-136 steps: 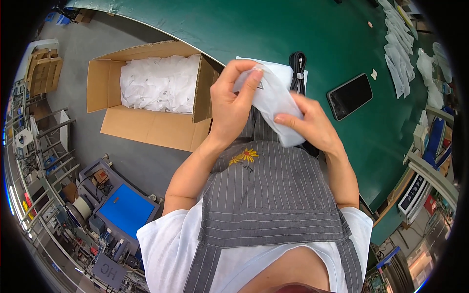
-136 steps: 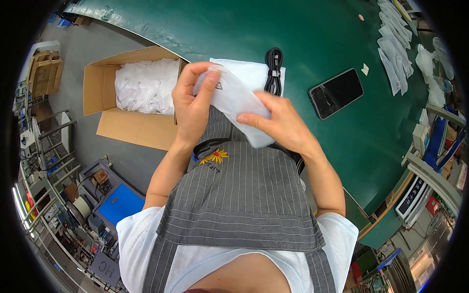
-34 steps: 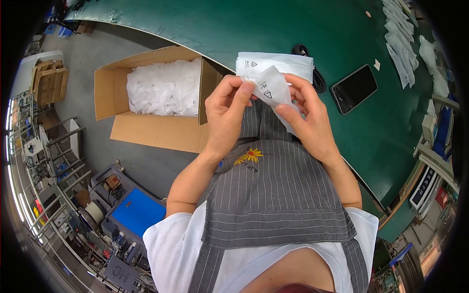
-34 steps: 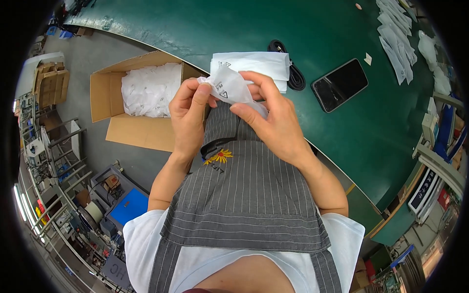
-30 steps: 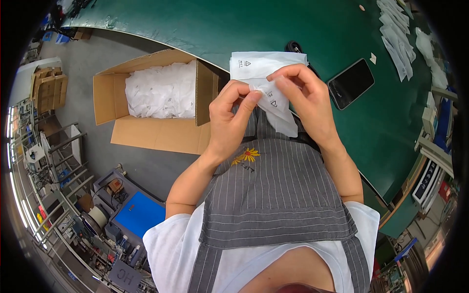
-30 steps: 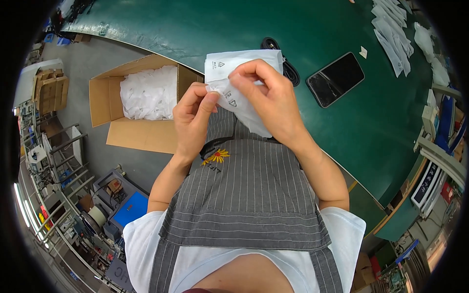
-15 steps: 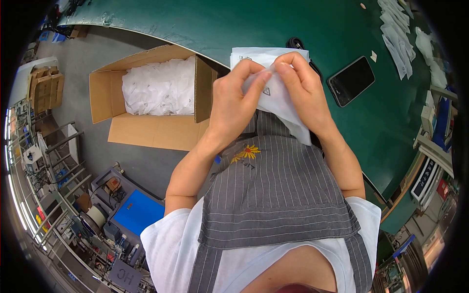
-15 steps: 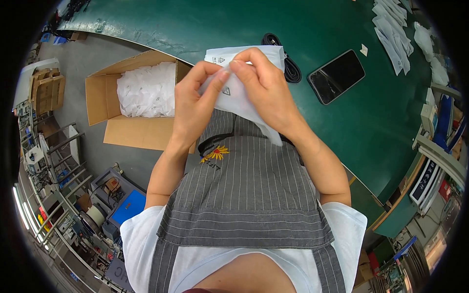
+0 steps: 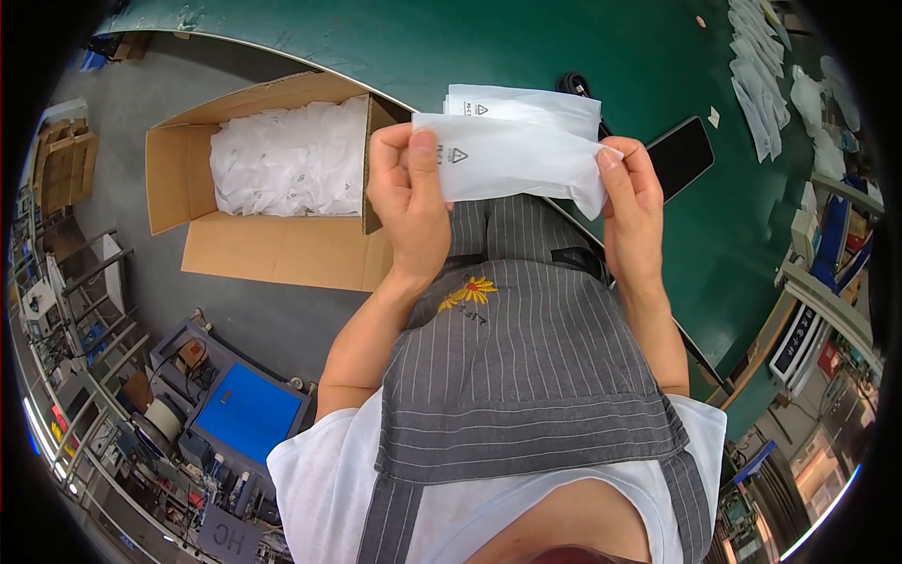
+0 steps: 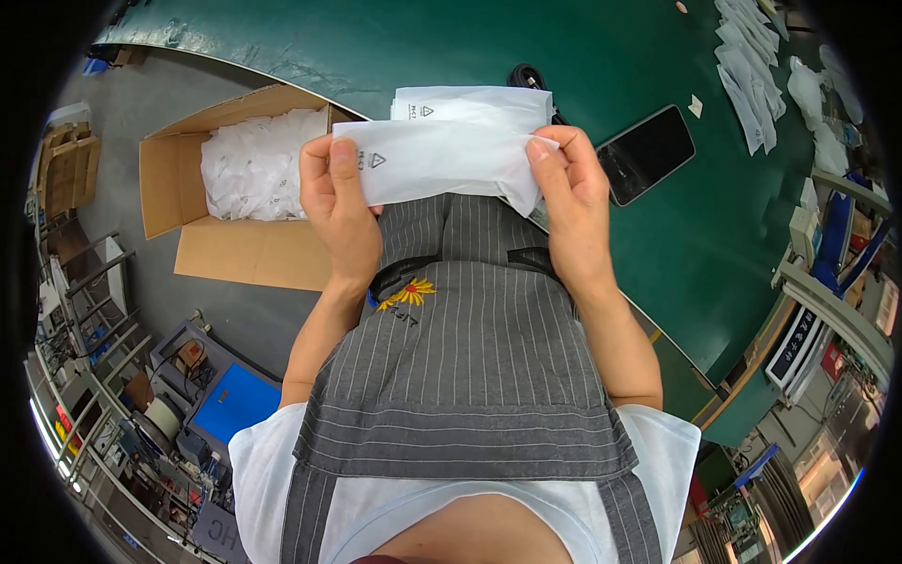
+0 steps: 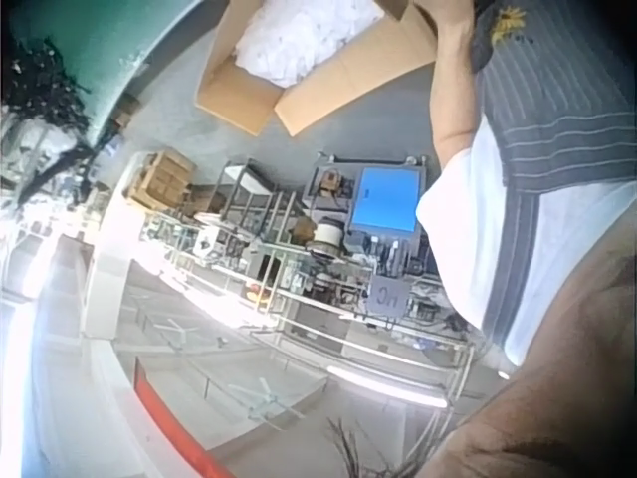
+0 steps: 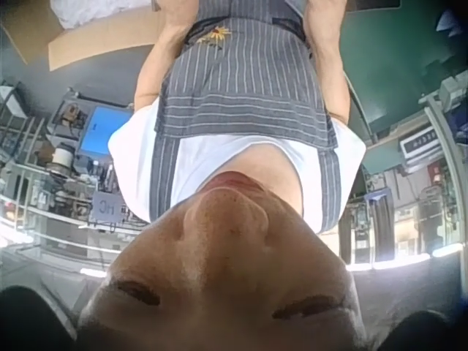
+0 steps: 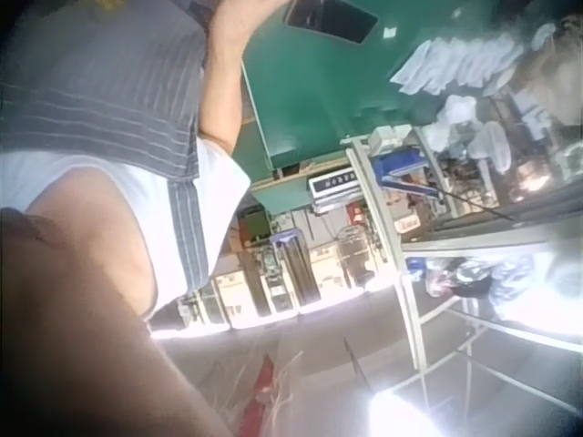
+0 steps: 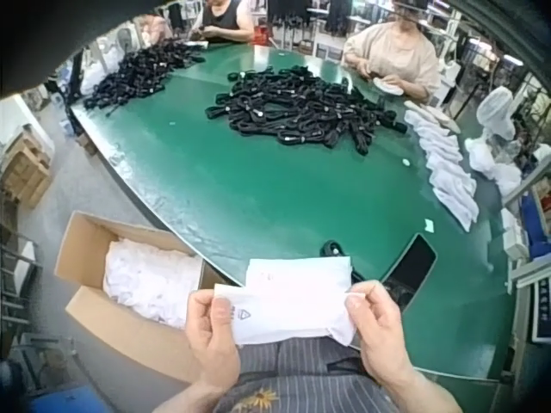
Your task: Packing black power cables into small white plastic bags at a factory workstation.
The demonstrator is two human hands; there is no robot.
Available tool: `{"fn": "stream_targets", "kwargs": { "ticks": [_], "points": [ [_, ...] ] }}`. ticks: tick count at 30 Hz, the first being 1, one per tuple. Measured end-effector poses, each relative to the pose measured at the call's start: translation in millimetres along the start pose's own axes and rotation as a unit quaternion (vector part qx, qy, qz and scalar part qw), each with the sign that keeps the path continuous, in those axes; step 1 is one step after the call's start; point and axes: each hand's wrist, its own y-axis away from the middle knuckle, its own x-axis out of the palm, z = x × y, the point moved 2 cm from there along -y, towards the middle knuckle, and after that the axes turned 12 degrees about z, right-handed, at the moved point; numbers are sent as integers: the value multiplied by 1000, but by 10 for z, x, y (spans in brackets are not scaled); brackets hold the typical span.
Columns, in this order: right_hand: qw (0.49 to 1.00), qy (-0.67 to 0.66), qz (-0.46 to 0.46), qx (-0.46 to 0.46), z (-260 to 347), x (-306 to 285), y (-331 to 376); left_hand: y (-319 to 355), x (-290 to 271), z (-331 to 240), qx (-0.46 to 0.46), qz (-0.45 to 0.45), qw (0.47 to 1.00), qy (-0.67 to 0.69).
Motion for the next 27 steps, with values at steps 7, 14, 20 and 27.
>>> {"fn": "stream_targets", "kwargs": {
  "ticks": [7,14,20,27],
  "points": [
    [978,130,-96,-134,-56,127,-176,67,0,69,41,-38,993,99],
    [930,335,-89,-117,-26,-48,-113,23,-7,205,31,-43,998,34],
    [976,216,-36,-11,73,3,-11,-56,19,220,27,-51,998,16],
    [835,497,-174,-162,178,-9,-181,-342,84,307,142,-12,906,-399]
  ]
}}
